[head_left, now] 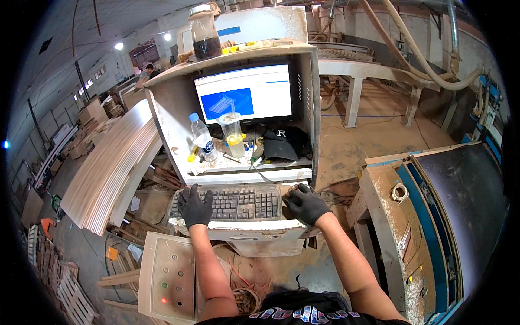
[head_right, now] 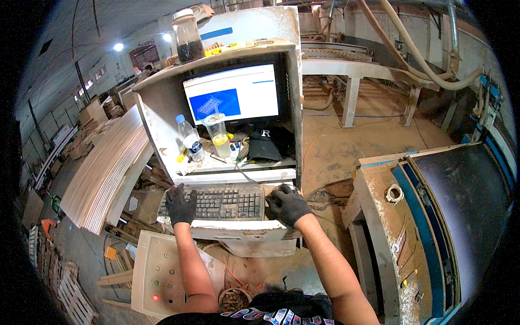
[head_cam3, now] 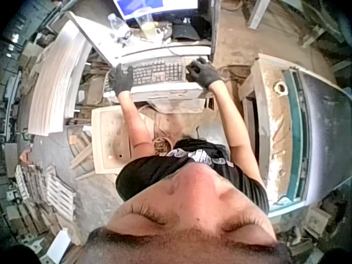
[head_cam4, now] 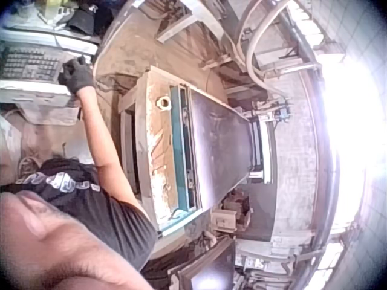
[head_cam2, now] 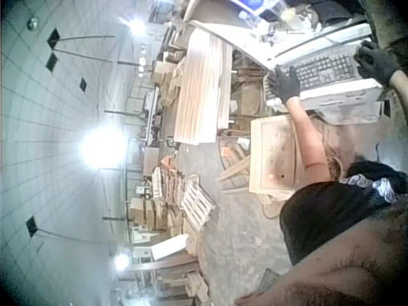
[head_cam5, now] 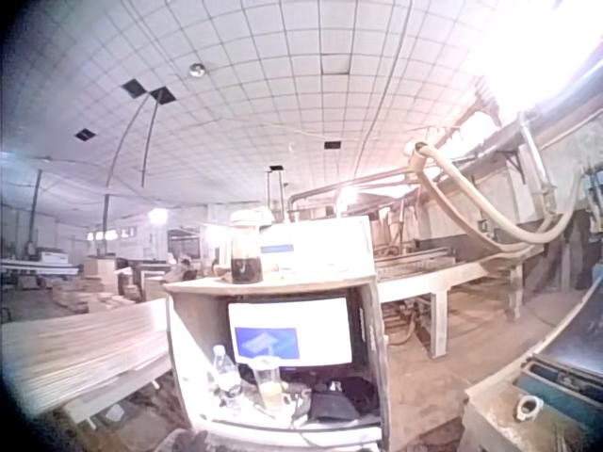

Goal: The person moves a large black panel onto a CNC machine bed, operates a computer interface with a keyboard and mouse, and aligns the panel by hand on the workspace.

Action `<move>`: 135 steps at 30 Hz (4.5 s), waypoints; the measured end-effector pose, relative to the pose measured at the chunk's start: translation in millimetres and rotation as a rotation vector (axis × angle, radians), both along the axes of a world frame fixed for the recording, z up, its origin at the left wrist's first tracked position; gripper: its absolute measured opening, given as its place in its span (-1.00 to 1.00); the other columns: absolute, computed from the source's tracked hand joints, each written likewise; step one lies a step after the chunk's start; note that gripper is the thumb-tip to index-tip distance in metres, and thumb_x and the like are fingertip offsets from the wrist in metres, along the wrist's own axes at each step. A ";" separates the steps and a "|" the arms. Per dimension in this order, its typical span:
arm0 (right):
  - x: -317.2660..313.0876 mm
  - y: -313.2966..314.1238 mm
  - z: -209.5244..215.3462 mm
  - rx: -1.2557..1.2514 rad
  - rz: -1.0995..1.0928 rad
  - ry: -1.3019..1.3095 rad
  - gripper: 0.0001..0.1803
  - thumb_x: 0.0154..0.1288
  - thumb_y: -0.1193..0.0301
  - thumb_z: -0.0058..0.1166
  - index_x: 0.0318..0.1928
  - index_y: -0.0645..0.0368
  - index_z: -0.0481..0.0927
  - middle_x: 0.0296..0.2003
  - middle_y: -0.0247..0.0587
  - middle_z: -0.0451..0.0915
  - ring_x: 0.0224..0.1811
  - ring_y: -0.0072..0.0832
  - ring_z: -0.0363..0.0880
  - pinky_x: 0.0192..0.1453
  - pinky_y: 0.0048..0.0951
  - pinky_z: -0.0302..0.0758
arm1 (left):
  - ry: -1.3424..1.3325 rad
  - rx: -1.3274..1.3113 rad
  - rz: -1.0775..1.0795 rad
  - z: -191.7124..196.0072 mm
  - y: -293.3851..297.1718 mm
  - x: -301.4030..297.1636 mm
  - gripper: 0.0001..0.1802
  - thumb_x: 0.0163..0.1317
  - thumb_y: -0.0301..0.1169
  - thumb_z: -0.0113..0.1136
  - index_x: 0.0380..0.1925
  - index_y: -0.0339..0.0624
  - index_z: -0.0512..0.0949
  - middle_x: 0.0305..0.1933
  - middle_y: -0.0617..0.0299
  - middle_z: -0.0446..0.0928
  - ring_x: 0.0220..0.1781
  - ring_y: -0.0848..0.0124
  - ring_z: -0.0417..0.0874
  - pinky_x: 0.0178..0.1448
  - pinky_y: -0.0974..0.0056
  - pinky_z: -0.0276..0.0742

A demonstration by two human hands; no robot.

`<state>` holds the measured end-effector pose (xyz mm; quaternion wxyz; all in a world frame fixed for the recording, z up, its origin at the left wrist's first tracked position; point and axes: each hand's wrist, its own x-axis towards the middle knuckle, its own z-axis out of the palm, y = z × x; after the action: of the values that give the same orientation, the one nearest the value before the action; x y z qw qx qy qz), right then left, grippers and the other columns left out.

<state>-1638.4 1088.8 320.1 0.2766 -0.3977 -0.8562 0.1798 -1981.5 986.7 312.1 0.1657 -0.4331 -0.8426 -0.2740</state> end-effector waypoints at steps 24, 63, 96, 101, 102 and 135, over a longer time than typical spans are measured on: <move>2.2 -2.1 2.7 0.023 0.015 -0.010 -0.62 0.38 0.04 0.01 -0.01 0.04 0.55 0.06 -0.06 0.50 0.08 -0.01 0.53 0.14 -0.05 0.51 | -0.038 0.014 -0.062 6.6 -1.4 3.6 -0.46 0.29 0.06 0.12 0.08 -0.08 0.57 0.15 -0.04 0.55 0.24 0.01 0.49 0.36 -0.03 0.29; 1.3 -1.0 0.9 -0.011 0.003 -0.012 -0.63 0.34 0.06 0.05 0.00 -0.01 0.56 0.10 -0.08 0.48 0.06 0.05 0.53 0.11 -0.02 0.51 | -0.096 0.002 -0.072 6.8 -1.6 2.3 -0.41 0.27 0.08 0.08 0.10 -0.12 0.54 0.18 -0.03 0.53 0.29 0.03 0.45 0.37 -0.05 0.27; 4.8 -6.3 9.3 0.054 0.066 -0.005 -0.69 0.37 0.10 0.02 -0.04 -0.03 0.60 0.00 -0.21 0.55 0.09 -0.13 0.53 0.11 -0.10 0.49 | -0.068 0.023 -0.089 2.7 -0.8 3.3 -0.44 0.31 0.05 0.11 0.13 -0.10 0.53 0.16 -0.04 0.55 0.21 -0.01 0.54 0.29 -0.01 0.40; 0.9 -5.5 7.3 -0.001 0.031 0.034 -0.66 0.39 0.07 0.00 -0.03 0.00 0.59 0.01 -0.15 0.56 0.07 -0.07 0.54 0.15 -0.07 0.46 | -0.071 -0.002 -0.072 3.4 -2.1 0.8 -0.44 0.31 0.07 0.10 0.13 -0.09 0.53 0.16 -0.04 0.55 0.20 -0.02 0.54 0.27 -0.02 0.42; 0.8 -6.9 8.9 -0.009 0.025 0.026 -0.66 0.39 0.07 0.00 -0.03 0.01 0.59 0.01 -0.14 0.56 0.07 -0.05 0.54 0.16 -0.07 0.45 | -0.071 -0.001 -0.070 3.6 -2.7 1.2 -0.44 0.31 0.07 0.10 0.12 -0.09 0.53 0.15 -0.05 0.55 0.21 -0.02 0.54 0.27 -0.01 0.42; 3.4 5.5 -5.9 -0.034 0.033 -0.034 -0.50 0.24 0.12 0.13 0.14 0.05 0.53 0.17 -0.05 0.45 0.16 0.04 0.48 0.24 -0.07 0.46 | -0.110 0.026 -0.112 7.1 -2.4 2.6 -0.43 0.30 0.06 0.09 0.13 -0.11 0.52 0.17 -0.05 0.54 0.21 -0.01 0.54 0.27 -0.04 0.41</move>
<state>-1635.0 1094.3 314.1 0.2524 -0.3911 -0.8639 0.1921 -1978.9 984.3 319.1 0.1092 -0.4616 -0.8214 -0.3168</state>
